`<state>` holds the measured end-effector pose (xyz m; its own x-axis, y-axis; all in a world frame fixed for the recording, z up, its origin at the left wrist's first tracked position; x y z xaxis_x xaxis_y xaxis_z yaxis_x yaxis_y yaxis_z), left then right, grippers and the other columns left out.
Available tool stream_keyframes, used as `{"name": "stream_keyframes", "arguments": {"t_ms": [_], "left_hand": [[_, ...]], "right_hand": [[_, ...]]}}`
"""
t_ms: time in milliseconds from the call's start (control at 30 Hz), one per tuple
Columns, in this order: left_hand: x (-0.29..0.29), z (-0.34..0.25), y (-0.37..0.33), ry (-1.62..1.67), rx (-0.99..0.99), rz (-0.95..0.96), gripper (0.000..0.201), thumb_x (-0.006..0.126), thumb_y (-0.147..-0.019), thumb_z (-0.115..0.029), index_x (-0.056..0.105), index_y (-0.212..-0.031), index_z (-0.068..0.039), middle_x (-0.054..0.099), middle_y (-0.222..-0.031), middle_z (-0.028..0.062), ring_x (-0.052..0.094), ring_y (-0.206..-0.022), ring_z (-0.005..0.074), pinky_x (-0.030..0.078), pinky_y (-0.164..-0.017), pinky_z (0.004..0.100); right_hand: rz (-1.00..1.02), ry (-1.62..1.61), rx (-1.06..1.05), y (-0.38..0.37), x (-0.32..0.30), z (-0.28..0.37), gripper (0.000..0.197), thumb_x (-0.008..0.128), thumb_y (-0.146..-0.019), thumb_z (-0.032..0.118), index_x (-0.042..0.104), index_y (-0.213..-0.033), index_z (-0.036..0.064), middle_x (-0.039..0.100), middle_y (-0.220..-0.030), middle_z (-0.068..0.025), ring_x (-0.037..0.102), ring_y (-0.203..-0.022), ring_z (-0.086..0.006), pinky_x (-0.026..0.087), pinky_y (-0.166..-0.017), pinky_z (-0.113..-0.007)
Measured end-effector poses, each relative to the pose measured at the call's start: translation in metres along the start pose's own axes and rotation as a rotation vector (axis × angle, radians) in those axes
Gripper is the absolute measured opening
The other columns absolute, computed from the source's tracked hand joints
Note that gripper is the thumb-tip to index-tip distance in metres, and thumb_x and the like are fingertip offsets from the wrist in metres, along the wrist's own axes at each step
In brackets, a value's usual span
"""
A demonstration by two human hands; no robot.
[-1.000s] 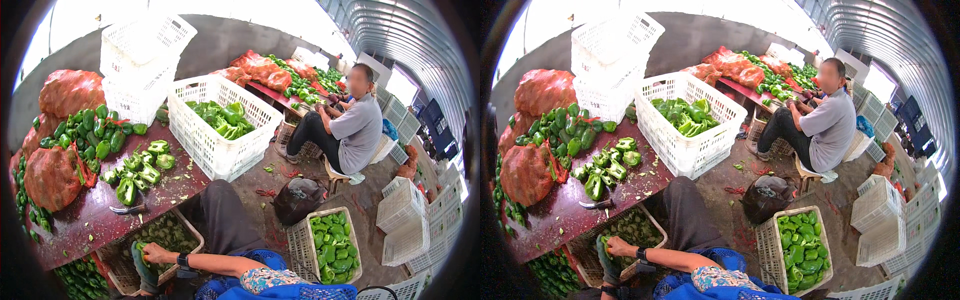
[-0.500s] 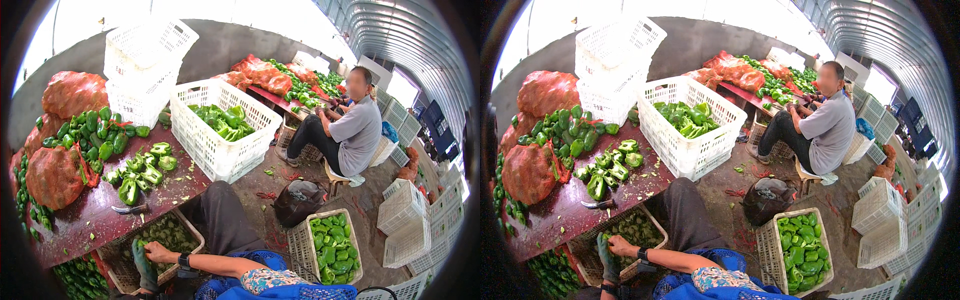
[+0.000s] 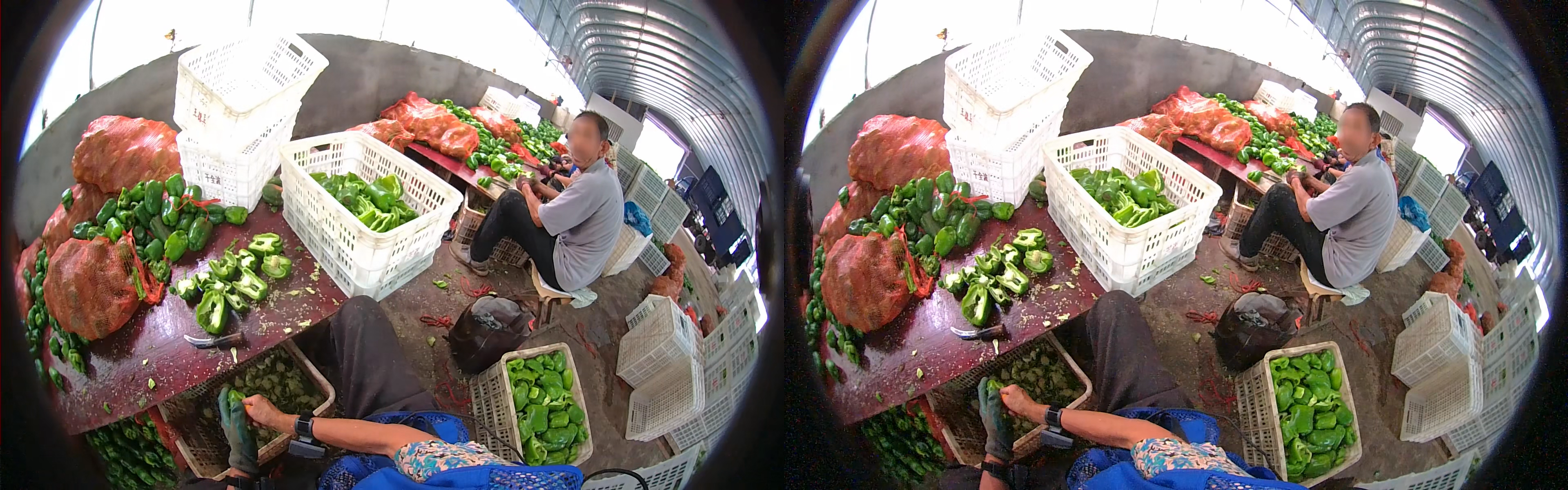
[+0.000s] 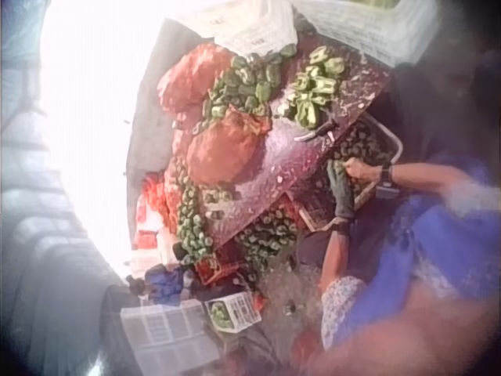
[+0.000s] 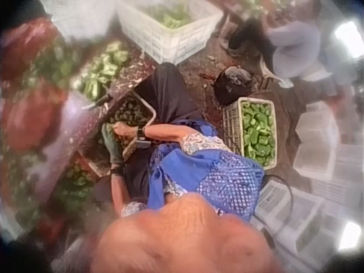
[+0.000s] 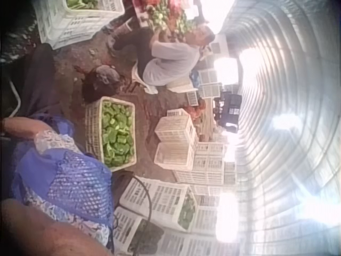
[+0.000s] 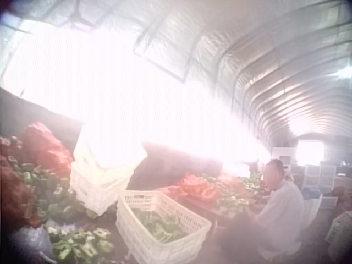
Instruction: Processing green bell peppers by removing seeds and cutting them into pieces.
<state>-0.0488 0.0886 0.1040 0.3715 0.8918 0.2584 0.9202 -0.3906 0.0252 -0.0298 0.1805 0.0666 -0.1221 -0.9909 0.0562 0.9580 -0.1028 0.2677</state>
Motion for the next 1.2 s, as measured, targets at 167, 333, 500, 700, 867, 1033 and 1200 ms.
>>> {"name": "stream_keyframes", "arguments": {"t_ms": [167,333,500,700,867,1033,1200], "left_hand": [[-0.004,0.006,0.001,-0.055,-0.031,0.021,0.065,0.058,-0.098,-0.042,0.037,-0.147,-0.005,0.056,-0.123,0.0065,0.055,-0.091,0.0125,0.048,-0.072,0.0284],[-0.009,0.018,-0.003,-0.055,-0.064,0.035,0.064,0.058,-0.098,-0.040,0.036,-0.148,-0.006,0.057,-0.111,0.0050,0.053,-0.074,0.0096,0.045,-0.058,0.0276],[0.000,0.007,0.005,-0.136,-0.162,0.105,0.075,0.061,-0.094,-0.049,0.035,-0.149,-0.004,0.054,-0.128,0.0100,0.056,-0.099,0.0155,0.049,-0.080,0.0317],[-0.020,0.021,-0.007,-0.212,0.076,0.011,0.072,0.062,-0.096,-0.042,0.032,-0.151,-0.007,0.056,-0.116,0.0068,0.054,-0.074,0.0121,0.049,-0.060,0.0328],[-0.018,0.032,-0.007,-0.170,-0.014,0.071,0.070,0.063,-0.095,-0.038,0.033,-0.151,-0.007,0.057,-0.113,0.0064,0.054,-0.073,0.0114,0.048,-0.060,0.0322],[-0.004,0.025,-0.005,-0.142,-0.044,0.123,0.070,0.066,-0.092,-0.030,0.034,-0.149,-0.005,0.053,-0.125,0.0088,0.053,-0.096,0.0159,0.047,-0.078,0.0326],[-0.011,0.017,0.005,-0.212,-0.055,0.143,0.068,0.069,-0.088,-0.021,0.038,-0.146,-0.003,0.051,-0.132,0.0091,0.055,-0.111,0.0198,0.049,-0.091,0.0325]], "right_hand": [[-0.016,-0.066,0.088,0.005,0.000,-0.001,0.026,0.046,-0.098,0.020,0.066,-0.092,0.0049,0.058,-0.062,-0.0022,0.049,-0.044,-0.0105,0.036,-0.038,-0.029],[0.008,-0.214,0.173,-0.010,0.003,-0.028,0.032,0.048,-0.101,0.034,0.066,-0.094,0.0078,0.057,-0.062,-0.0012,0.046,-0.042,-0.0090,0.034,-0.036,-0.026],[0.082,-0.348,0.245,-0.007,0.006,-0.030,0.029,0.048,-0.100,0.033,0.064,-0.092,0.0109,0.056,-0.062,0.0005,0.045,-0.043,-0.0078,0.033,-0.036,-0.024],[0.154,-0.438,0.286,0.001,0.007,-0.026,0.025,0.047,-0.100,0.031,0.061,-0.086,0.0148,0.052,-0.061,0.0027,0.045,-0.044,-0.0073,0.033,-0.038,-0.022],[0.126,-0.450,0.335,0.005,0.003,-0.025,0.026,0.047,-0.100,0.032,0.058,-0.083,0.0153,0.052,-0.060,0.0029,0.044,-0.045,-0.0081,0.034,-0.039,-0.024],[0.094,-0.494,0.373,0.006,-0.006,-0.031,0.031,0.048,-0.098,0.035,0.053,-0.075,0.0149,0.049,-0.057,0.0013,0.043,-0.044,-0.0105,0.035,-0.040,-0.026],[0.092,-0.435,0.365,0.006,0.003,-0.036,0.029,0.050,-0.097,0.034,0.051,-0.075,0.0150,0.048,-0.057,0.0008,0.044,-0.044,-0.0112,0.036,-0.040,-0.027]]}}
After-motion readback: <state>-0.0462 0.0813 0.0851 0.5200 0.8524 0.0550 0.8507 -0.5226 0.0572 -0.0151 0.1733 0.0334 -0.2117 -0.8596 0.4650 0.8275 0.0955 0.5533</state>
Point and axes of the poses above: each hand's wrist, its own y-axis away from the middle knuckle, its own x-axis out of the palm, z = x × y, the point moved 8 cm from there along -y, towards the middle knuckle
